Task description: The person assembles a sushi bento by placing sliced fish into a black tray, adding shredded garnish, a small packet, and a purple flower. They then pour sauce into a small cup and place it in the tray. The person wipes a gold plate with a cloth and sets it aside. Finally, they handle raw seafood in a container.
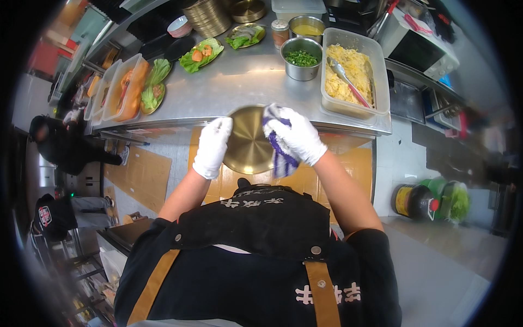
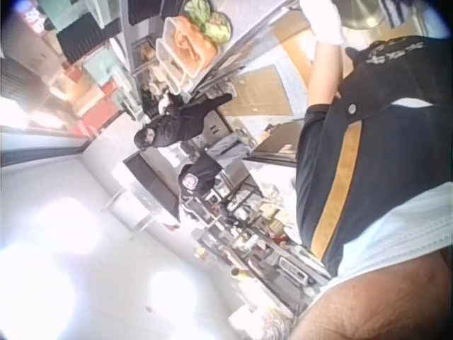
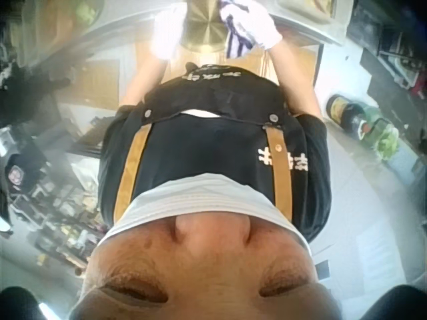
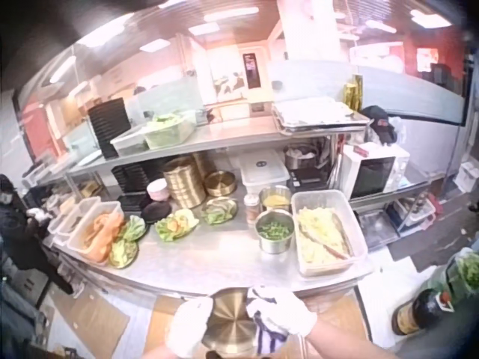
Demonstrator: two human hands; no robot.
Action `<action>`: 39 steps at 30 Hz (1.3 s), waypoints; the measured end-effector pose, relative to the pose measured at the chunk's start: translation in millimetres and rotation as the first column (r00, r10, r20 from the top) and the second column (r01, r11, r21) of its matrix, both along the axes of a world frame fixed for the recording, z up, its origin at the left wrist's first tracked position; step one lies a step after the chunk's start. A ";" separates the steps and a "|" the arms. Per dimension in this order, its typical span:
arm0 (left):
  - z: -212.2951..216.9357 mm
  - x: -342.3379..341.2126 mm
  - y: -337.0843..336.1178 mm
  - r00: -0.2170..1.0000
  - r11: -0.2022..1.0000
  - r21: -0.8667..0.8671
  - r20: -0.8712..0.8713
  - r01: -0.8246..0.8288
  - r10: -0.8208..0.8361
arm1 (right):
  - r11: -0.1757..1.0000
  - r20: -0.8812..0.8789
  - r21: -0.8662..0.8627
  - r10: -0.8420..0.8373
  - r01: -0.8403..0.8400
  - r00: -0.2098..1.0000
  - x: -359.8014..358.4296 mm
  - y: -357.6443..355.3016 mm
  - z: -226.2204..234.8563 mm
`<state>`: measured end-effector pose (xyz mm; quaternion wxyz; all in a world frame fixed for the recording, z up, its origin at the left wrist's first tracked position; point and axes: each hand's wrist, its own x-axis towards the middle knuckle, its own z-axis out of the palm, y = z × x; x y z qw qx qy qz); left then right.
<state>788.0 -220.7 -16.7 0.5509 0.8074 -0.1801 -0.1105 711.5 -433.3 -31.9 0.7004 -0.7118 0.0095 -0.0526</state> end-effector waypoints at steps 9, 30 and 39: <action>-61.3 21.9 133.8 0.789 0.576 -0.539 -0.420 -0.614 0.448 | 0.968 -0.260 0.177 0.220 -0.178 0.940 34.3 57.1 -12.8; -92.7 -30.5 259.7 0.696 0.589 -0.372 -0.394 -0.718 0.600 | 0.151 -0.136 -0.986 -0.453 -0.074 0.881 243.1 -3.6 -88.6; -64.6 0.1 184.7 0.873 0.792 -0.388 -0.337 -0.470 0.353 | 0.133 -0.580 -0.814 -0.236 -0.566 0.779 -66.2 -69.2 -116.4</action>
